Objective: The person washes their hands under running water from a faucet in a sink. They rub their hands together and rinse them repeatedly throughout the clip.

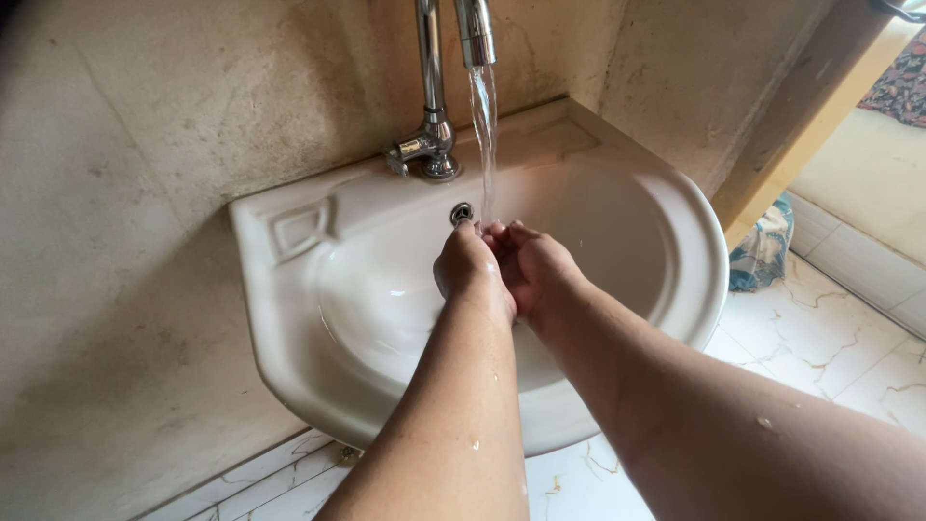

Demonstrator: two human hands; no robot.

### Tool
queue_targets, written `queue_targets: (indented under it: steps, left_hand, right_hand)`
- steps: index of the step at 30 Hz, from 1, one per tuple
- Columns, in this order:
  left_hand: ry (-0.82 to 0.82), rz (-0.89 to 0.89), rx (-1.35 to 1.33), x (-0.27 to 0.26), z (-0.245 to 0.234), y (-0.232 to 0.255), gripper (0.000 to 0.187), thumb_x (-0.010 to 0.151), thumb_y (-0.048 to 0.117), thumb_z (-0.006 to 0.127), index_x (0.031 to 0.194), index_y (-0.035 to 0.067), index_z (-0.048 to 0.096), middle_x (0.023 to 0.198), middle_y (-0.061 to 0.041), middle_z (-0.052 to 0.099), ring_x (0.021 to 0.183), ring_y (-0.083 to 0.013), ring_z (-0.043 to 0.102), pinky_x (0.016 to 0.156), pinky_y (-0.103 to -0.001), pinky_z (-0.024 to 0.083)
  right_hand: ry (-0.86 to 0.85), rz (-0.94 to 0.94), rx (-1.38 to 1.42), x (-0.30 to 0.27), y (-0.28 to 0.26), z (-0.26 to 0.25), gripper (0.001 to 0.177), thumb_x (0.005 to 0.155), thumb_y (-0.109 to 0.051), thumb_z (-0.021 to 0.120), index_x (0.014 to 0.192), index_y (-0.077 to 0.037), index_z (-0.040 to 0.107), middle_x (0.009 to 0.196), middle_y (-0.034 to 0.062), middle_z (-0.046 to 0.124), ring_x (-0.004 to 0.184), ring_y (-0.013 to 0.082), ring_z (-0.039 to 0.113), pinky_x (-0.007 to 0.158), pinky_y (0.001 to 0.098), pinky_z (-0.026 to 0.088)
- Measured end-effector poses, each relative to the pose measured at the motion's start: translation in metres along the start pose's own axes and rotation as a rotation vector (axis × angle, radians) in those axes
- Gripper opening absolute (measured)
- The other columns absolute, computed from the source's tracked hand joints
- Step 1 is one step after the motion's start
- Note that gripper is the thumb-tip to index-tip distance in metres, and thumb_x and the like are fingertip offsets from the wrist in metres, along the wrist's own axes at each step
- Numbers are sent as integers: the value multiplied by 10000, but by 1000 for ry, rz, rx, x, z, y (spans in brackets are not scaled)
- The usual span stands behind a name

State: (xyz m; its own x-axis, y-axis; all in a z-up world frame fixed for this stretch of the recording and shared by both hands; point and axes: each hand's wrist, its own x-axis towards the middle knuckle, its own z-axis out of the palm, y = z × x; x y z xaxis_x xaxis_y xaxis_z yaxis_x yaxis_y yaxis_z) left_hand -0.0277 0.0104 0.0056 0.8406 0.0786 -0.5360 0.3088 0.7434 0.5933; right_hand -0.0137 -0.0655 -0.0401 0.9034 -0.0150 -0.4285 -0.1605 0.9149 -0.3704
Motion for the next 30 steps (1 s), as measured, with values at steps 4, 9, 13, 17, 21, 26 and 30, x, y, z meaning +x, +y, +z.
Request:
queue_targets:
  steps: [4, 9, 13, 17, 21, 26, 30]
  left_hand:
    - [-17, -77, 107, 9, -2, -11, 228, 970, 188, 506, 883, 23, 638, 747, -52, 659, 689, -185, 641, 652, -321, 548]
    - [-31, -141, 60, 18, -17, -20, 214, 957, 189, 511, 906, 37, 652, 790, -56, 670, 728, -191, 650, 684, -325, 547]
    - [9, -138, 65, 19, -31, -20, 207, 946, 190, 514, 925, 47, 664, 824, -59, 680, 759, -196, 658, 709, -328, 547]
    - [11, -160, 89, 18, -37, -27, 205, 935, 190, 518, 944, 58, 675, 858, -62, 689, 790, -201, 665, 735, -330, 547]
    - [-12, -163, 91, 20, -37, -26, 209, 925, 191, 522, 963, 69, 687, 892, -66, 698, 821, -206, 672, 760, -333, 546]
    - [-48, -169, 100, 18, -32, -34, 219, 911, 192, 526, 986, 83, 701, 934, -70, 710, 860, -212, 681, 792, -337, 546]
    - [-43, -112, 58, 14, -38, -22, 232, 901, 193, 530, 1005, 94, 713, 968, -73, 720, 891, -217, 688, 817, -339, 545]
  right_hand:
    - [53, 59, 9, 25, -8, -30, 333, 1088, -231, 409, 890, -27, 582, 771, 109, 641, 735, 243, 634, 760, 387, 578]
    - [171, -56, -41, 53, -90, -27, 278, 1060, -174, 397, 867, -62, 563, 752, 89, 581, 699, 231, 582, 743, 414, 564]
    - [224, -265, -1400, 31, -140, 6, 303, 1041, -269, 554, 1310, -170, 653, 1154, 63, 622, 988, 226, 587, 902, 411, 523]
    - [299, -429, -2464, 11, -159, -11, 662, 987, -396, 556, 1560, -218, 277, 1615, 83, 223, 1455, 298, 251, 1173, 490, 268]
    - [555, -325, -2739, -35, -160, -45, 975, 923, -524, 609, 1636, -229, 13, 1712, 67, -62, 1584, 239, -80, 1275, 427, 13]
    - [709, -299, -2711, -78, -119, -45, 959, 892, -464, 557, 1629, -99, 62, 1698, 160, 6, 1571, 297, -43, 1264, 434, 6]
    - [701, -220, -2608, -115, -82, -27, 975, 860, -527, 569, 1592, -36, 151, 1681, 170, 0, 1550, 315, -49, 1236, 440, 10]
